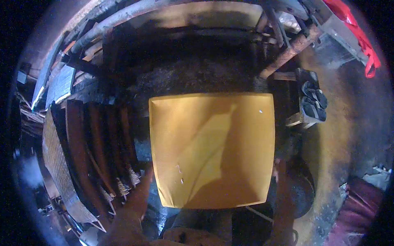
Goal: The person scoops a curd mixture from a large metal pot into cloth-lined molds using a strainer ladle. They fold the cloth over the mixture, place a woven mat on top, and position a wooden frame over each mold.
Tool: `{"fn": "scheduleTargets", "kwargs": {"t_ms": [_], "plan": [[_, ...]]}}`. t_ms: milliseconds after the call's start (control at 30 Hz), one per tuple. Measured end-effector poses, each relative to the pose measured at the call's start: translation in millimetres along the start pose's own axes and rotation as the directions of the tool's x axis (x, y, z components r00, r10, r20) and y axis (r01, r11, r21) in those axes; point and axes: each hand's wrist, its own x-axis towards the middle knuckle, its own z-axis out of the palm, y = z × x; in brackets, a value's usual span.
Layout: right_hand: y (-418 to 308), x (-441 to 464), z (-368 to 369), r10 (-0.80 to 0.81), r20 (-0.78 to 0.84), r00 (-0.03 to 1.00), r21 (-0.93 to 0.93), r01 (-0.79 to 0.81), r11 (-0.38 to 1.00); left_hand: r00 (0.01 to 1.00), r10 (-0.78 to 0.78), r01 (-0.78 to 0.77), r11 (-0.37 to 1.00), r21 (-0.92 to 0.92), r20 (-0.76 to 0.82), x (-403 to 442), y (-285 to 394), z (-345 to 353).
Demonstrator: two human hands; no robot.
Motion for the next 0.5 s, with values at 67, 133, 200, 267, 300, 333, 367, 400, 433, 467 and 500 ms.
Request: {"fn": "scheduleTargets", "kwargs": {"t_ms": [67, 133, 200, 267, 300, 333, 367, 400, 433, 467, 500], "plan": [[63.7, -74.5, -10.0, 0.153, 0.044, 0.987, 0.012, -0.154, 0.988, 0.971, -0.202, 0.213, 0.974, -0.079, 0.126, -94.6, -31.8, 14.3], [108.7, -134.0, -14.0, 0.292, 0.107, 0.950, 0.069, -0.300, 0.951, 0.899, -0.357, 0.398, 0.908, -0.133, 0.252, -165.4, -47.6, 19.4], [141.2, -169.3, -12.7, 0.350, 0.175, 0.920, 0.133, -0.374, 0.918, 0.833, -0.427, 0.512, 0.836, -0.198, 0.352, -216.2, -55.5, 19.0], [162.6, -176.4, -6.4, 0.339, 0.229, 0.912, 0.198, -0.385, 0.902, 0.807, -0.419, 0.553, 0.784, -0.282, 0.417, -242.0, -54.2, 18.0], [172.6, -174.8, -3.3, 0.320, 0.252, 0.913, 0.225, -0.377, 0.898, 0.807, -0.401, 0.554, 0.769, -0.320, 0.433, -249.8, -55.3, 18.6], [183.1, -173.4, -1.8, 0.297, 0.270, 0.916, 0.247, -0.364, 0.898, 0.820, -0.365, 0.533, 0.769, -0.353, 0.441, -256.0, -55.6, 17.9], [193.5, -173.0, -2.1, 0.274, 0.282, 0.919, 0.268, -0.350, 0.897, 0.839, -0.321, 0.497, 0.780, -0.380, 0.438, -258.5, -53.1, 16.6], [203.1, -173.0, -3.9, 0.244, 0.286, 0.927, 0.284, -0.325, 0.902, 0.872, -0.245, 0.418, 0.824, -0.383, 0.425, -260.5, -51.9, 13.7], [214.6, -173.6, -6.4, 0.209, 0.289, 0.934, 0.306, -0.297, 0.905, 0.914, -0.104, 0.254, 0.901, -0.353, 0.393, -263.6, -50.9, 8.5], [224.4, -171.0, -10.5, 0.156, 0.283, 0.946, 0.316, -0.246, 0.916, 0.933, 0.116, -0.030, 0.968, -0.248, 0.340, -265.7, -49.3, 1.1], [223.9, -173.1, -16.9, 0.099, 0.271, 0.957, 0.317, -0.186, 0.930, 0.904, 0.334, -0.317, 0.942, -0.107, 0.268, -271.5, -55.4, -3.3]]}}
